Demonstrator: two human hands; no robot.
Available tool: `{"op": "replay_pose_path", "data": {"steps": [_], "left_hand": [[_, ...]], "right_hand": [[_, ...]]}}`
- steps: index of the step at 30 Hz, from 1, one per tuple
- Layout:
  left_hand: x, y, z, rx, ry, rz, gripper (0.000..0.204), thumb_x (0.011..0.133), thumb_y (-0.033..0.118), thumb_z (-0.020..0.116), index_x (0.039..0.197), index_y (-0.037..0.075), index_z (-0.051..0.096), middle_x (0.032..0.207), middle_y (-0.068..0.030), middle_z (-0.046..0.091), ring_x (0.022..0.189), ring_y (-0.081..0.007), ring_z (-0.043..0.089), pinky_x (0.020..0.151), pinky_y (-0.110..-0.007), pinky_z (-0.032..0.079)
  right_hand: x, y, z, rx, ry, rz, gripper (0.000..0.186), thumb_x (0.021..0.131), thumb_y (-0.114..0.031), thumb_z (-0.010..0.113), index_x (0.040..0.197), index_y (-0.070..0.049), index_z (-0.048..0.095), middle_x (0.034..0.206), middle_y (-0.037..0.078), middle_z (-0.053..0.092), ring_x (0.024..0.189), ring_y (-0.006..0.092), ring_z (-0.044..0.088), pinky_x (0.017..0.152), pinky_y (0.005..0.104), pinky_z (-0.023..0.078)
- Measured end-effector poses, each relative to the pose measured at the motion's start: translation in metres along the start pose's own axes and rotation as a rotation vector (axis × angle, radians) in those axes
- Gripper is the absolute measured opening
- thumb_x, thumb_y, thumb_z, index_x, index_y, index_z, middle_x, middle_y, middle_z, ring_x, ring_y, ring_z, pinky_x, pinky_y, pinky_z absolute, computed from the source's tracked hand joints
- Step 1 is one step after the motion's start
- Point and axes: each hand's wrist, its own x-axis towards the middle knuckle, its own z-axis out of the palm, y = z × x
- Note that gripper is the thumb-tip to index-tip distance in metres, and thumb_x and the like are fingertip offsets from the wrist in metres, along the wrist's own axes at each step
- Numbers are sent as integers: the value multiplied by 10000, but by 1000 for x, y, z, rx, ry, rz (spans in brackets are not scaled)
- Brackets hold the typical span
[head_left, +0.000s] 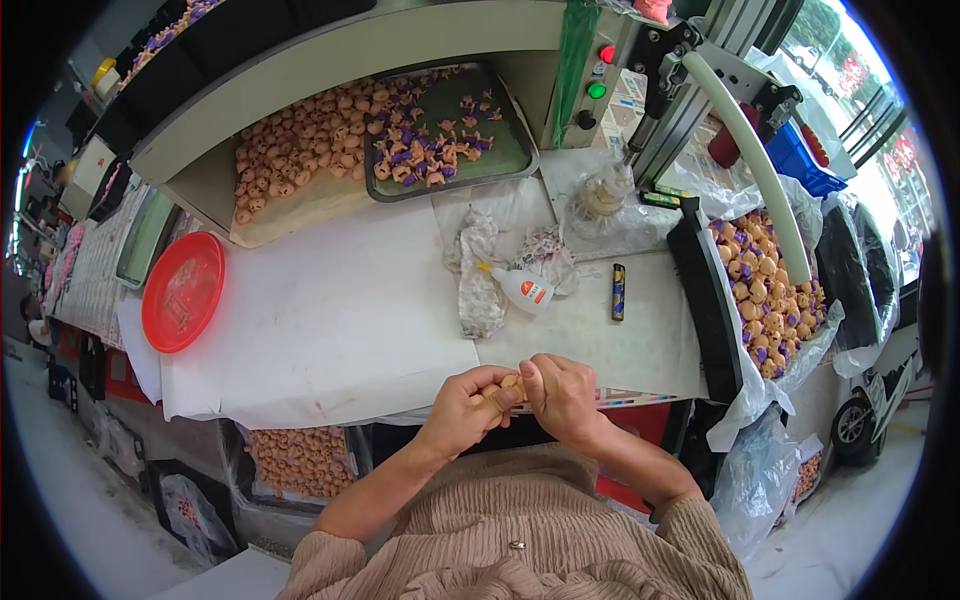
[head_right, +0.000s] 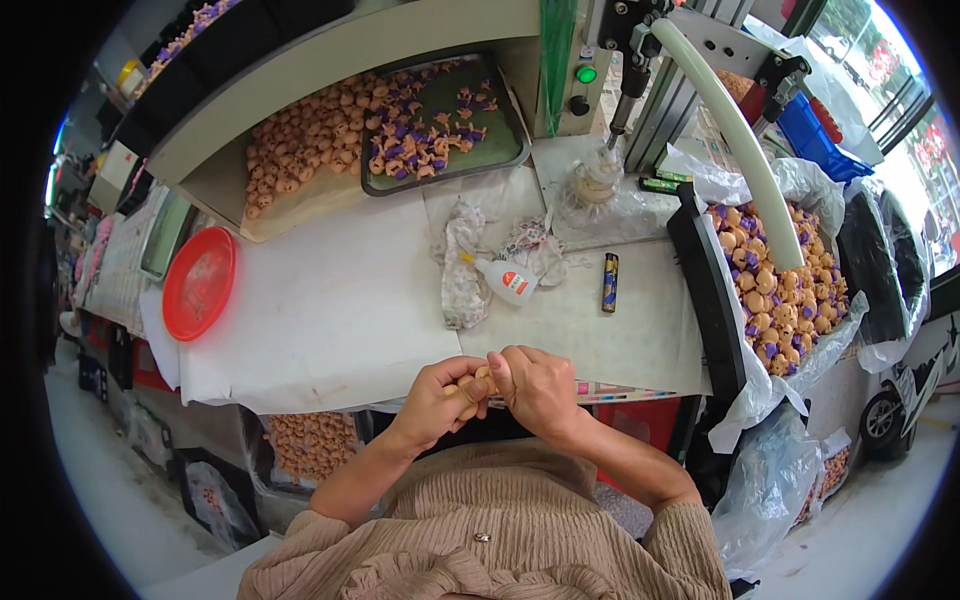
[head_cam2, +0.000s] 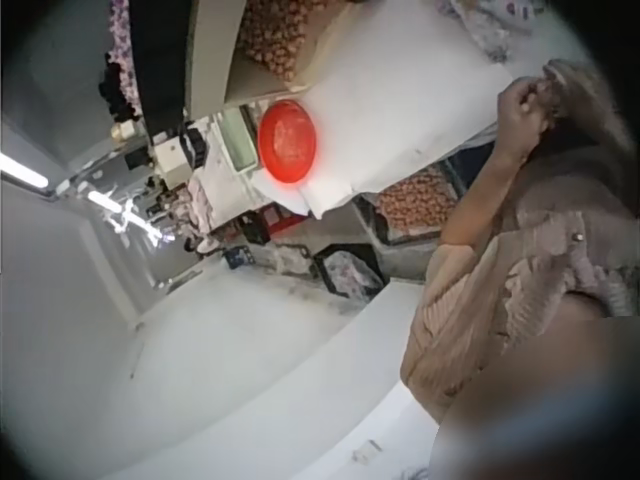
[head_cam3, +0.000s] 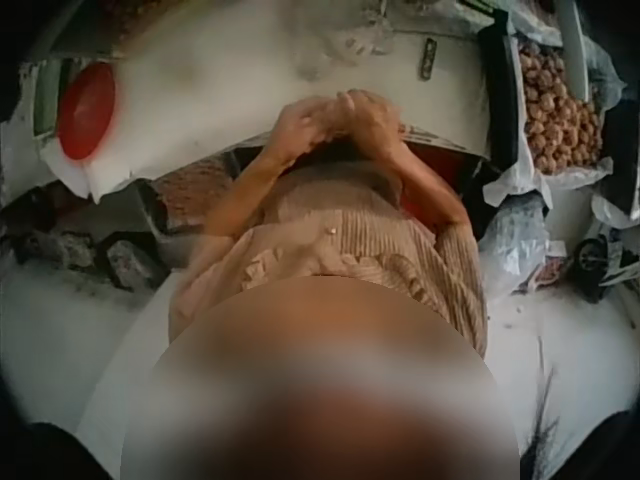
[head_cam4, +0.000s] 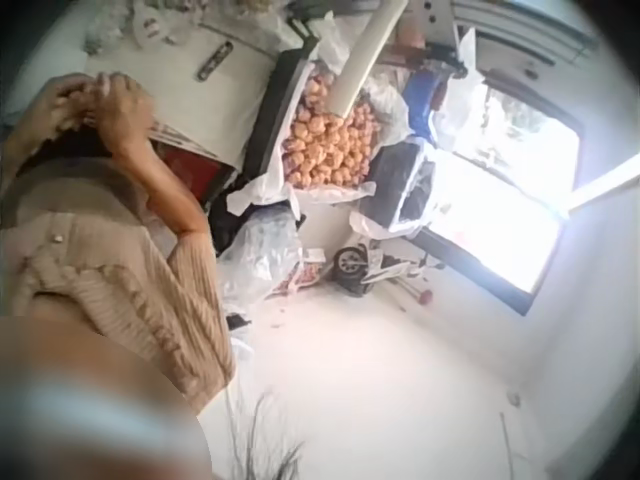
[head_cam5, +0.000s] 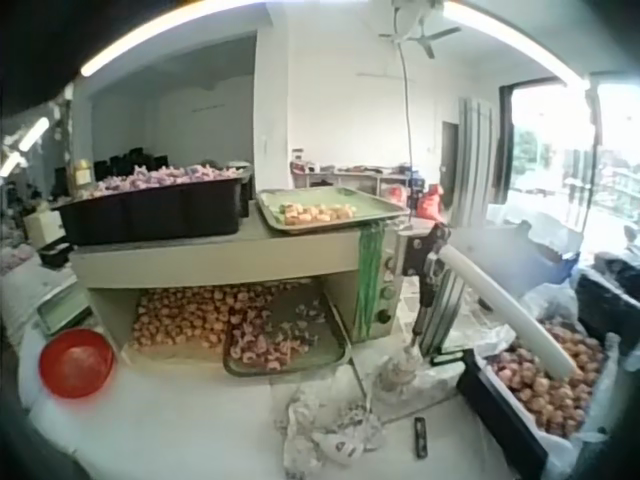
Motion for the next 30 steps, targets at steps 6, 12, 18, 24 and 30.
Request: {"op": "replay_pose_path", "data": {"steps": [6,12,18,24,30], "left_hand": [[-8,1,-18,-34,2,32,255,901,147,639,1105,-1,600,814,-27,598,671,-67,551,555,-190,437],[-4,8,-30,162,96,442,330,797,12,717,1106,-5,605,1001,-52,568,879,-97,561,744,-212,479],[13,15,-41,291,160,442,346,746,-40,737,1068,5,618,1012,-52,562,929,-124,562,811,-240,476],[31,19,-53,335,214,497,339,734,-45,747,1037,7,604,1010,-52,573,872,-114,570,731,-216,488],[27,27,-79,-156,146,147,343,817,10,696,1132,28,561,999,-78,620,698,-79,586,463,-161,415]], "right_hand": [[8,-8,0,262,-175,147,299,941,-245,547,748,-17,555,660,131,576,591,325,583,530,392,451],[20,-8,-8,371,-259,83,226,906,-210,597,858,11,614,741,130,596,647,275,592,589,337,466],[53,16,-12,209,0,171,98,813,-58,660,872,9,620,783,106,610,674,268,569,633,332,462],[93,47,7,-187,-6,122,282,787,-172,712,992,-6,612,956,141,611,920,316,545,795,393,439],[102,41,28,-85,-113,260,381,742,-217,748,1022,-2,604,960,149,611,919,328,558,798,395,449]]}}
